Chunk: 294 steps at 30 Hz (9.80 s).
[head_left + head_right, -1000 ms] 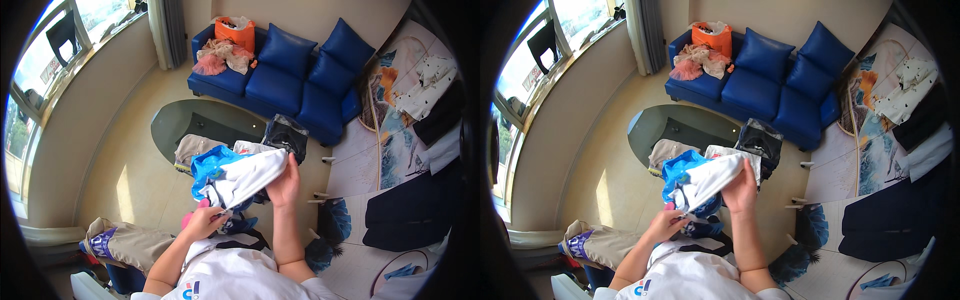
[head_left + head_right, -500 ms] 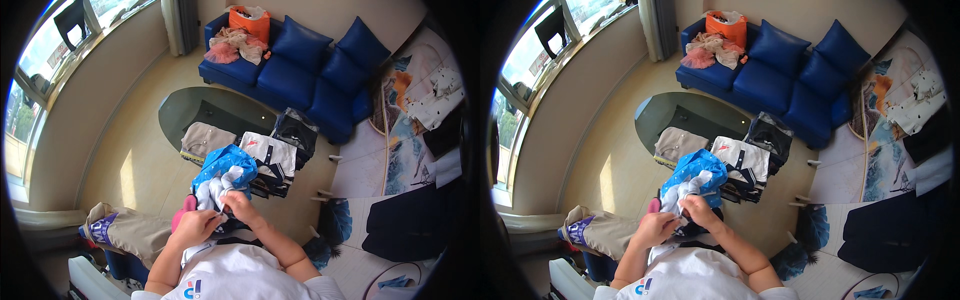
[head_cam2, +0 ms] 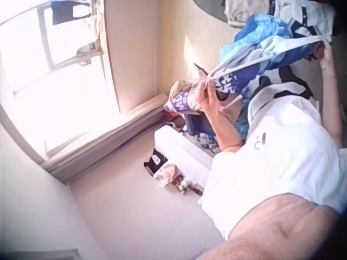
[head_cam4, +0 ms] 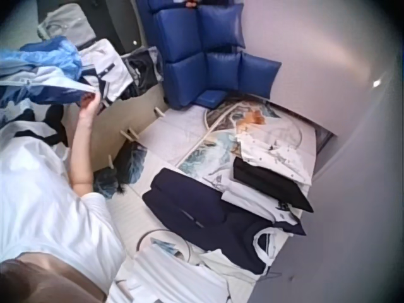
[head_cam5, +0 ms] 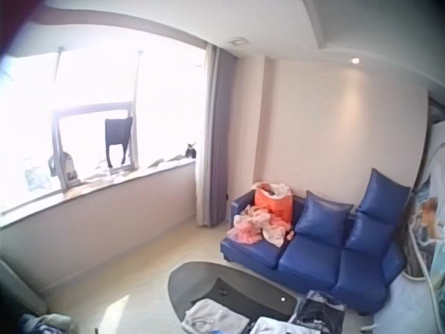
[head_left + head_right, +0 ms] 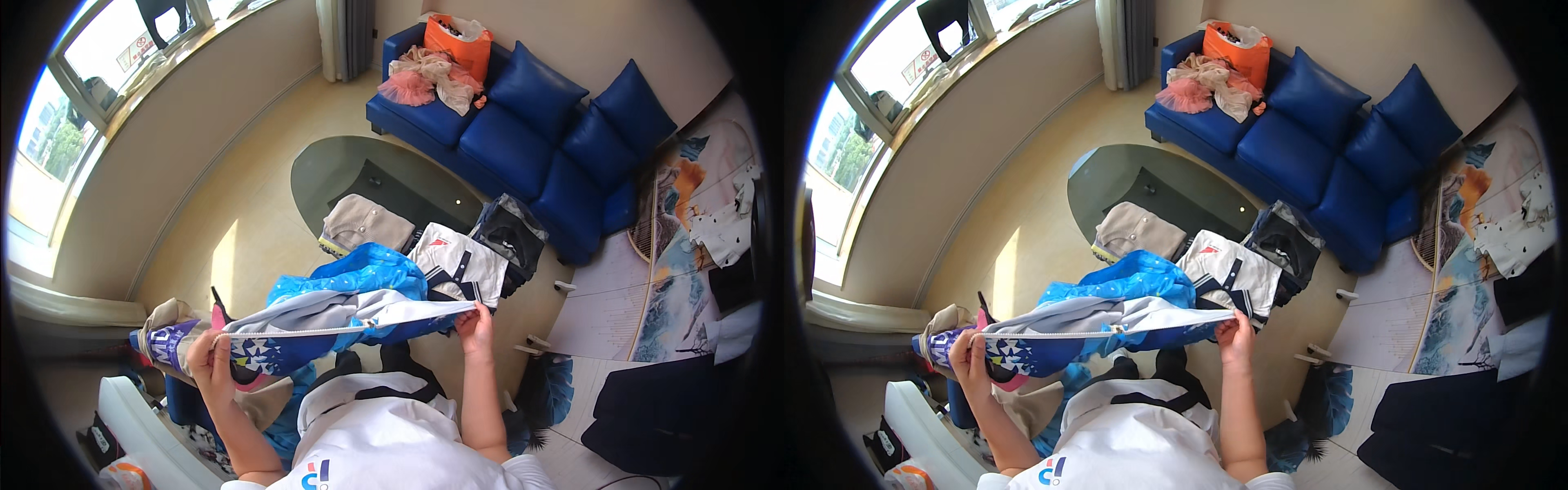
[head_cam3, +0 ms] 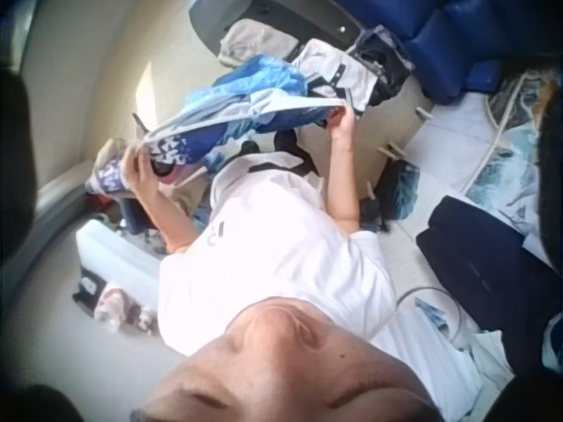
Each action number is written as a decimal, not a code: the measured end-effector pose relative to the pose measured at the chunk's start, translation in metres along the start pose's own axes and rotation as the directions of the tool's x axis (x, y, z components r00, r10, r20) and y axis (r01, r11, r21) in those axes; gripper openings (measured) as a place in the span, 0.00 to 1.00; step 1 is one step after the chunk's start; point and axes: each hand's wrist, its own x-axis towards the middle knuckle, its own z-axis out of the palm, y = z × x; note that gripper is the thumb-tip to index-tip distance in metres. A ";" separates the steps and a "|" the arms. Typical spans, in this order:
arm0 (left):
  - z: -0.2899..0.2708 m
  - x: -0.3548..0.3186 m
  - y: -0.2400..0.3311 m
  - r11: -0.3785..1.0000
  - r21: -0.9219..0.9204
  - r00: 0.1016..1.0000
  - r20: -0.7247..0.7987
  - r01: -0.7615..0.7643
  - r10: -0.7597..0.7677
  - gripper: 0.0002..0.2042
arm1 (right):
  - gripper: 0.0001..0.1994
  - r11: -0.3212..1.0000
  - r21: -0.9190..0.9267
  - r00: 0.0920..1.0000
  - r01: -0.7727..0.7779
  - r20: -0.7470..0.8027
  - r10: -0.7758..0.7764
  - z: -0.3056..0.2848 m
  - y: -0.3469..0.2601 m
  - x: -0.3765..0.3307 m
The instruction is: The person folds various garments including a pink cloth, a blue shirt, a beige jacket, and striped pants. The person places the folded items on a glass coffee table in a living room.
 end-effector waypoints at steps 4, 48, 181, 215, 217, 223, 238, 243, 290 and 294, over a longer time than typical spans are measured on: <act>0.007 -0.005 0.012 0.995 -0.069 0.995 -0.063 -0.076 0.071 0.07 | 0.12 0.860 -0.483 0.986 0.165 0.092 -0.137 0.002 0.010 0.005; -0.001 -0.011 0.075 0.234 -0.961 0.788 0.029 -0.147 0.615 0.15 | 0.16 0.135 -0.733 0.635 0.667 0.654 0.412 0.025 0.137 0.052; 0.075 0.442 -0.134 0.629 -0.777 -0.998 0.008 0.034 0.064 0.10 | 0.07 0.475 -0.859 0.228 0.193 -0.431 -0.873 0.581 0.442 -0.082; 0.081 0.400 -0.136 0.457 -0.823 -0.939 -0.329 0.336 0.098 0.12 | 0.09 0.726 -0.656 -0.241 0.207 -0.753 -0.612 0.614 0.455 -0.074; 0.083 0.399 -0.135 0.476 -0.812 -0.930 -0.365 0.337 0.036 0.13 | 0.08 0.700 -0.695 -0.226 0.166 -0.717 -0.659 0.615 0.457 -0.074; 0.084 0.400 -0.139 0.462 -0.830 -0.938 -0.347 0.313 0.013 0.13 | 0.07 0.716 -0.673 -0.224 0.184 -0.738 -0.637 0.612 0.462 -0.070; 0.069 0.413 -0.143 0.394 -0.859 -0.936 -0.238 0.328 0.260 0.13 | 0.13 0.785 -0.510 -0.116 0.352 -0.856 -0.504 0.614 0.455 -0.079; 0.073 0.416 -0.140 0.427 -0.851 -0.951 -0.252 0.307 0.180 0.12 | 0.12 0.784 -0.481 -0.050 0.393 -0.862 -0.504 0.613 0.457 -0.079; 0.104 0.405 -0.154 0.727 -0.550 -0.878 -0.452 0.411 0.154 0.09 | 0.06 0.609 -0.383 0.144 0.694 -0.755 -0.639 0.605 0.459 -0.074; 0.089 0.406 -0.123 0.744 -0.660 -0.916 -0.356 0.105 -0.186 0.09 | 0.07 0.538 -0.309 0.155 0.784 -0.742 -0.653 0.603 0.466 -0.072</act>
